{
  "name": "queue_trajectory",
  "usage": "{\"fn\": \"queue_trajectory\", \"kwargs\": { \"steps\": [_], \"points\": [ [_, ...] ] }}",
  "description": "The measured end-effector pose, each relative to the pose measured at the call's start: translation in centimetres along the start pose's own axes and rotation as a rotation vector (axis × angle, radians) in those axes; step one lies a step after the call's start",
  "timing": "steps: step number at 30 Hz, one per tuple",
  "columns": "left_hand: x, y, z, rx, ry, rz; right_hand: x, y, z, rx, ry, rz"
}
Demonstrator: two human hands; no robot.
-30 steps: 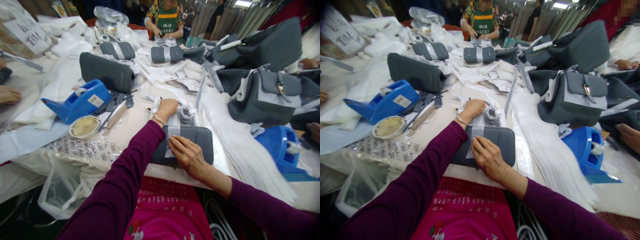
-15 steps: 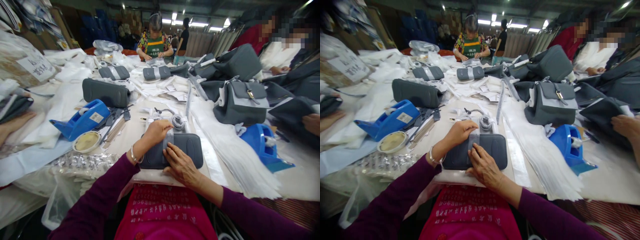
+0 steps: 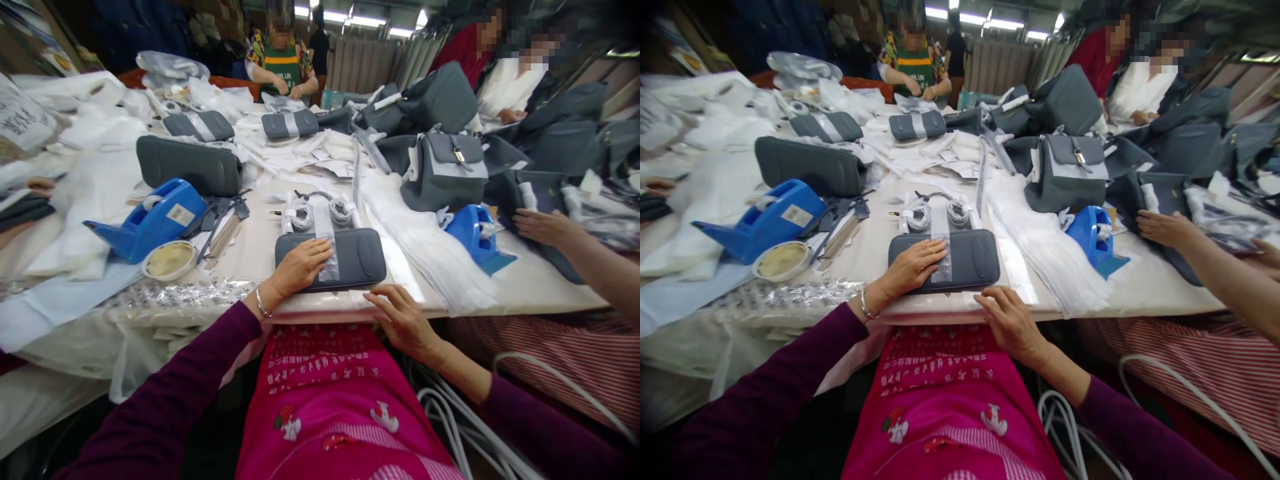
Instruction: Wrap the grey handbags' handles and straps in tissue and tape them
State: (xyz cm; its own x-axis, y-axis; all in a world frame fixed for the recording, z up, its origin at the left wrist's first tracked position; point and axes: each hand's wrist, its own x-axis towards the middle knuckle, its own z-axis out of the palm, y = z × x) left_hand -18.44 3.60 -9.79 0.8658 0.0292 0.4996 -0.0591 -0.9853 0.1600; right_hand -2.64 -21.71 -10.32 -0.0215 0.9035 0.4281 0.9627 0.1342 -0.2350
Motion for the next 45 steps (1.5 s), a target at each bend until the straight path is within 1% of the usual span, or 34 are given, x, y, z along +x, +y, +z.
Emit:
{"fn": "queue_trajectory", "kwargs": {
  "steps": [1,3,5,7,14,19,27,33,35,37,39,41,43,45],
  "points": [
    [0.0,0.0,0.0,0.002,0.000,0.000,-0.7,-0.2,0.5,-0.031,-0.015,-0.002],
    [-0.1,0.1,-0.1,0.002,-0.003,-0.004,-1.2,-0.4,1.6,-0.080,-0.008,-0.004],
    [-0.1,0.1,-0.1,-0.005,-0.002,-0.011,-1.0,-0.5,2.6,-0.117,0.017,-0.005],
    [0.0,0.2,-0.1,-0.018,0.001,-0.017,-0.6,-0.6,3.1,-0.145,0.032,-0.014],
    [-0.1,0.1,0.2,-0.022,0.002,-0.023,-0.5,-1.0,2.9,-0.218,0.033,-0.032],
    [-0.2,0.0,0.3,-0.007,-0.004,-0.016,-0.1,-0.4,2.9,-0.185,0.061,-0.044],
    [-0.3,0.1,0.1,-0.003,0.000,0.009,1.3,-0.8,3.2,-0.163,0.063,0.029],
    [-0.4,0.0,0.1,-0.019,0.008,0.011,1.1,-0.9,3.9,-0.003,0.177,0.144],
    [-0.4,0.0,0.2,-0.025,0.018,0.004,1.2,-0.9,4.0,0.007,0.189,0.168],
    [-0.5,-0.1,0.3,-0.030,0.023,0.005,1.3,-1.0,3.9,-0.038,0.184,0.180],
    [-0.5,-0.1,0.4,-0.037,0.026,0.009,1.7,-1.4,3.8,-0.131,0.162,0.169],
    [-0.5,-0.2,0.5,-0.044,0.034,0.009,2.4,-2.1,3.8,-0.239,0.123,0.124],
    [-0.6,-0.3,0.5,-0.057,0.046,0.004,3.4,-3.3,4.1,-0.312,0.082,0.059],
    [-0.6,-0.3,0.5,-0.076,0.054,0.001,4.7,-4.8,4.6,-0.329,0.051,-0.009]
  ]
}}
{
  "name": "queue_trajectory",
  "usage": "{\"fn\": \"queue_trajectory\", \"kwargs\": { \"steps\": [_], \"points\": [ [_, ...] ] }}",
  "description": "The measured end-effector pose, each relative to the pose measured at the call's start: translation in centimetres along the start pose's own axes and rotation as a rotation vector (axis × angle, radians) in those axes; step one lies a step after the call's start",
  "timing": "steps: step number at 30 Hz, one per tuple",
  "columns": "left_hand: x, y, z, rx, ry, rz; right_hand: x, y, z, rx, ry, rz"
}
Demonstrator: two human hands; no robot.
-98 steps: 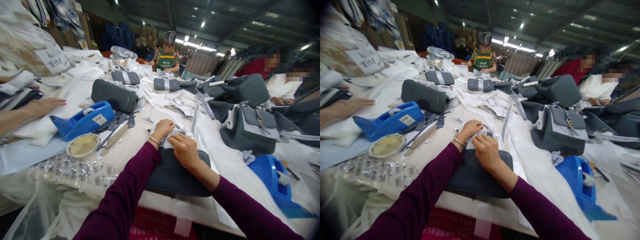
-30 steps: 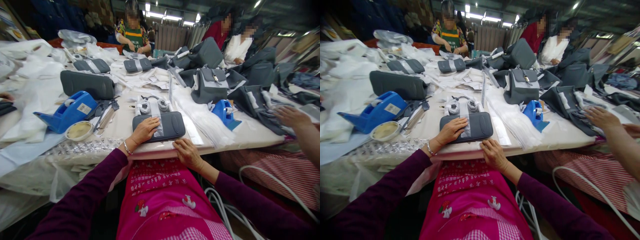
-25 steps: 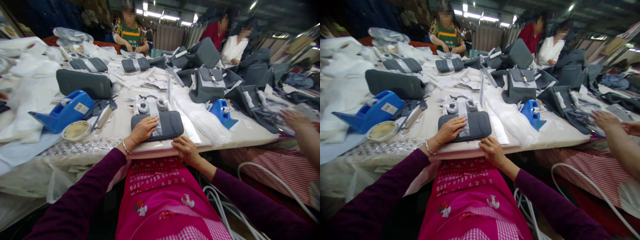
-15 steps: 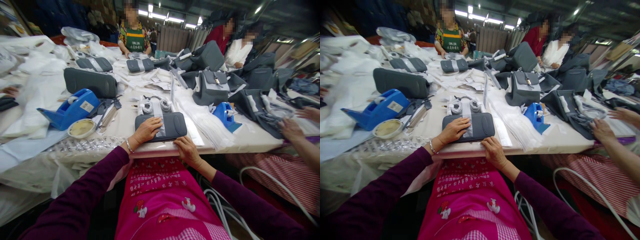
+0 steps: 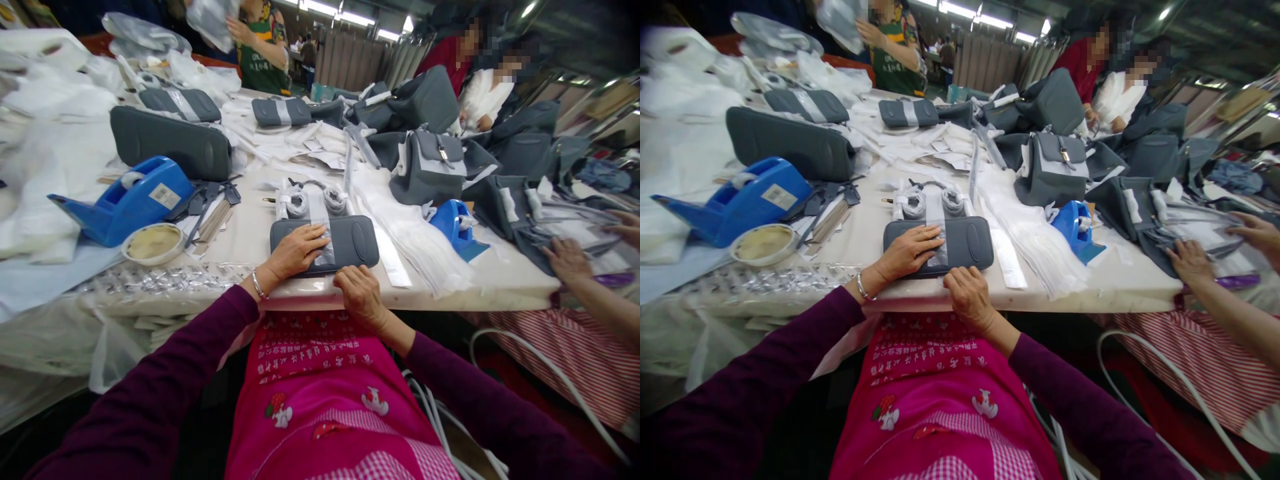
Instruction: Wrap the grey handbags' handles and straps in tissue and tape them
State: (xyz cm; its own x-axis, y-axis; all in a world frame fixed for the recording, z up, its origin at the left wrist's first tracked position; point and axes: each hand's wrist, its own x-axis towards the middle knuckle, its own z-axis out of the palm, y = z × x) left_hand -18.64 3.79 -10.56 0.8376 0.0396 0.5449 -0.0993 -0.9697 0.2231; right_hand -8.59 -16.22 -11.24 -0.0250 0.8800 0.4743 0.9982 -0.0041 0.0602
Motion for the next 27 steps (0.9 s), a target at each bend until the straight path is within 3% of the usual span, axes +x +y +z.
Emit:
{"fn": "queue_trajectory", "kwargs": {
  "steps": [3,6,14,19,27],
  "points": [
    [0.0,0.0,-0.1,-0.015,-0.003,-0.007,1.4,-2.1,0.5,0.005,-0.029,-0.072],
    [0.0,0.1,-0.1,-0.002,-0.006,-0.007,1.4,-3.0,1.1,0.028,-0.027,-0.041],
    [-0.1,0.0,0.0,0.044,-0.016,-0.001,-0.5,-1.5,1.3,0.563,0.085,0.231],
    [-0.1,0.0,-0.2,0.025,-0.016,0.001,0.1,-1.3,1.5,0.514,0.133,0.313],
    [-0.2,0.2,-0.4,0.054,-0.028,0.012,0.4,-0.6,0.6,0.334,0.103,0.068]
  ]
}}
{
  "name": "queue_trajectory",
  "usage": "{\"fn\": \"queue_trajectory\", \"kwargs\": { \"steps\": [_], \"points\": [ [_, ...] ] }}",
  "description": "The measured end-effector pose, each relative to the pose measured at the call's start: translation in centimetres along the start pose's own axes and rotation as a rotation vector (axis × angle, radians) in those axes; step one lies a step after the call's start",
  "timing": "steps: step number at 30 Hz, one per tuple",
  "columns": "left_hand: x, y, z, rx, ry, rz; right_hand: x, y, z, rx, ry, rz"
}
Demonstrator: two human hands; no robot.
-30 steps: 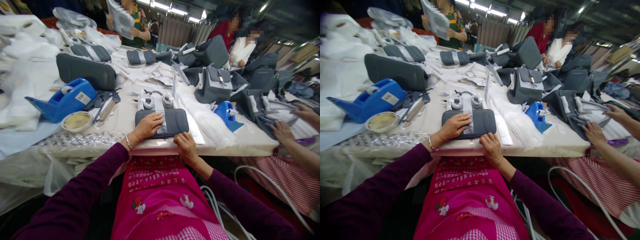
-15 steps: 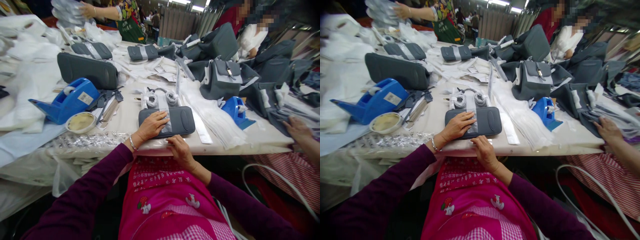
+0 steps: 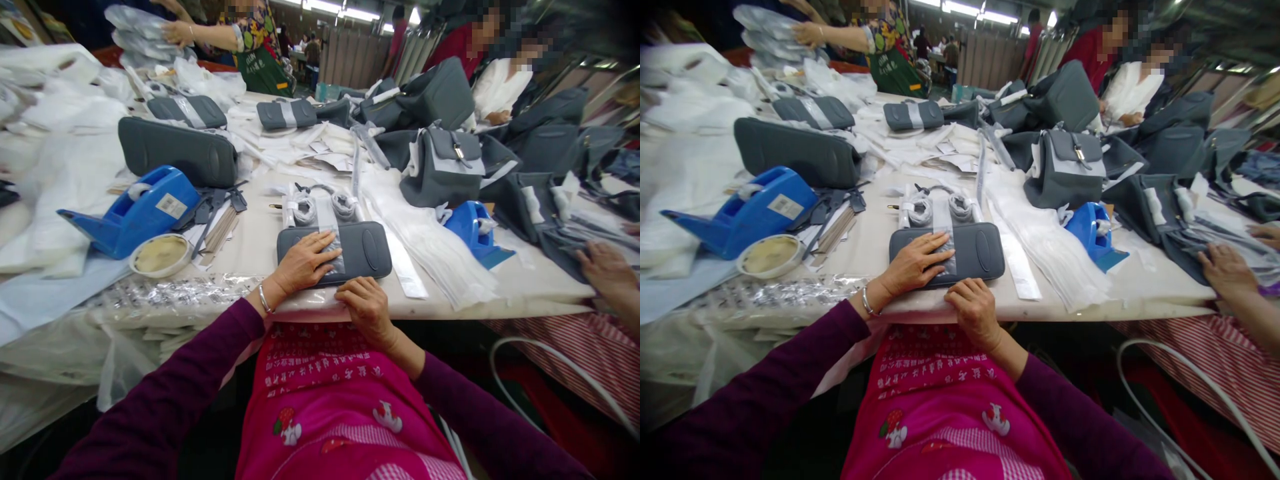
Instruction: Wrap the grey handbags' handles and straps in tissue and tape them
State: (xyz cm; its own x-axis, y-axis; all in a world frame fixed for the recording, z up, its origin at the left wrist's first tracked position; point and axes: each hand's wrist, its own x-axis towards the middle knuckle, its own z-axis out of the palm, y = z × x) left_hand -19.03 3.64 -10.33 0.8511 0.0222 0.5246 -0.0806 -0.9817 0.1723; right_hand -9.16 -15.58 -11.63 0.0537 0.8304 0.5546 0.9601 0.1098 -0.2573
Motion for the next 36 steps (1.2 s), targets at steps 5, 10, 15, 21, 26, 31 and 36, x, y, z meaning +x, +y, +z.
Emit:
{"fn": "queue_trajectory", "kwargs": {
  "steps": [5,10,15,21,26,31,36],
  "points": [
    [0.1,-0.1,0.3,0.011,-0.008,-0.002,-0.8,-0.2,-0.4,-0.001,-0.041,-0.057],
    [0.2,0.0,0.3,0.024,-0.009,-0.005,-1.3,-1.1,-1.0,0.047,-0.051,-0.088],
    [0.3,0.3,0.0,0.073,-0.003,0.004,2.1,-0.4,-1.9,0.168,-0.037,0.008],
    [-0.5,0.8,-0.4,0.063,-0.058,0.084,6.3,1.6,-1.1,0.431,0.049,0.267],
    [-2.8,1.3,-0.5,-0.054,-0.081,0.094,6.8,2.6,-0.1,0.339,-0.012,0.373],
    [-3.2,1.7,-0.7,-0.129,-0.061,0.053,7.5,3.1,0.2,0.234,-0.067,0.411],
    [-3.1,1.8,-0.3,-0.113,-0.041,-0.028,8.0,3.4,0.6,0.077,-0.052,0.393]
  ]
}}
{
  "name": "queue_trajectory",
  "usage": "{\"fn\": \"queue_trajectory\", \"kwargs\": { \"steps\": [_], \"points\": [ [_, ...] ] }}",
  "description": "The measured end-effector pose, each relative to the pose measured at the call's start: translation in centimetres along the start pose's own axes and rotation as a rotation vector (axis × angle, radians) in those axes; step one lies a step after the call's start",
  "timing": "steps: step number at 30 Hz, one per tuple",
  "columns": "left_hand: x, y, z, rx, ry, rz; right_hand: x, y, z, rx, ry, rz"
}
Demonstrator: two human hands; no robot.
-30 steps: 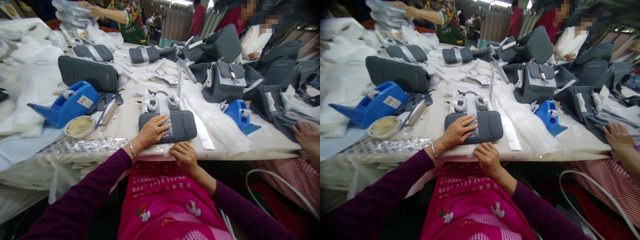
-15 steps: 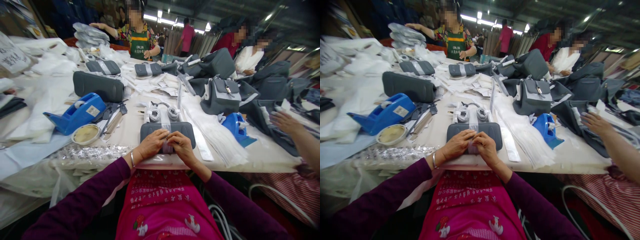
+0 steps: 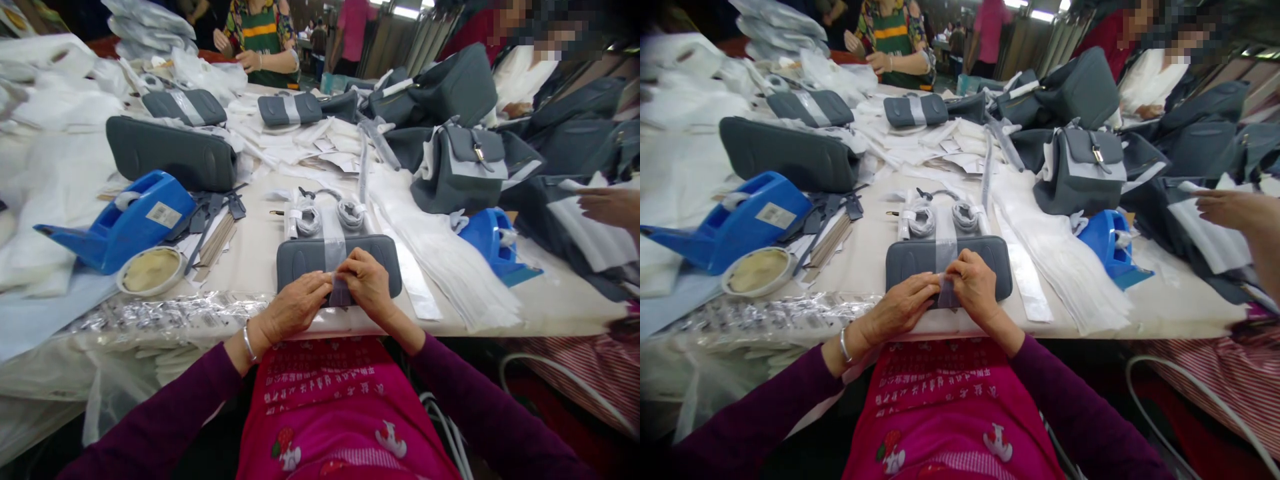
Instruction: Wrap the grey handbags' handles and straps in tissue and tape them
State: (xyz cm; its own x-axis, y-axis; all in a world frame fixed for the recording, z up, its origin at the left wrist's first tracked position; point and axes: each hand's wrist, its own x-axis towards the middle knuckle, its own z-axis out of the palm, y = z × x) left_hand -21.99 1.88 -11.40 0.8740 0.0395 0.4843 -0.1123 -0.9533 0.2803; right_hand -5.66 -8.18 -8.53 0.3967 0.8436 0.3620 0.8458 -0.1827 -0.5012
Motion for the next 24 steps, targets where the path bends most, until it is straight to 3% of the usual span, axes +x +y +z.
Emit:
{"fn": "queue_trajectory", "kwargs": {
  "steps": [12,19,24],
  "points": [
    [0.4,0.2,0.0,0.105,-0.025,0.035,0.0,-0.3,0.6,-0.245,-0.023,0.042],
    [0.4,0.9,-0.2,0.310,-0.049,0.058,0.3,-0.3,0.1,-0.209,-0.008,0.030],
    [0.6,0.9,-0.2,0.320,-0.148,0.132,1.2,-0.7,-0.3,-0.172,-0.070,0.091]
  ]
}}
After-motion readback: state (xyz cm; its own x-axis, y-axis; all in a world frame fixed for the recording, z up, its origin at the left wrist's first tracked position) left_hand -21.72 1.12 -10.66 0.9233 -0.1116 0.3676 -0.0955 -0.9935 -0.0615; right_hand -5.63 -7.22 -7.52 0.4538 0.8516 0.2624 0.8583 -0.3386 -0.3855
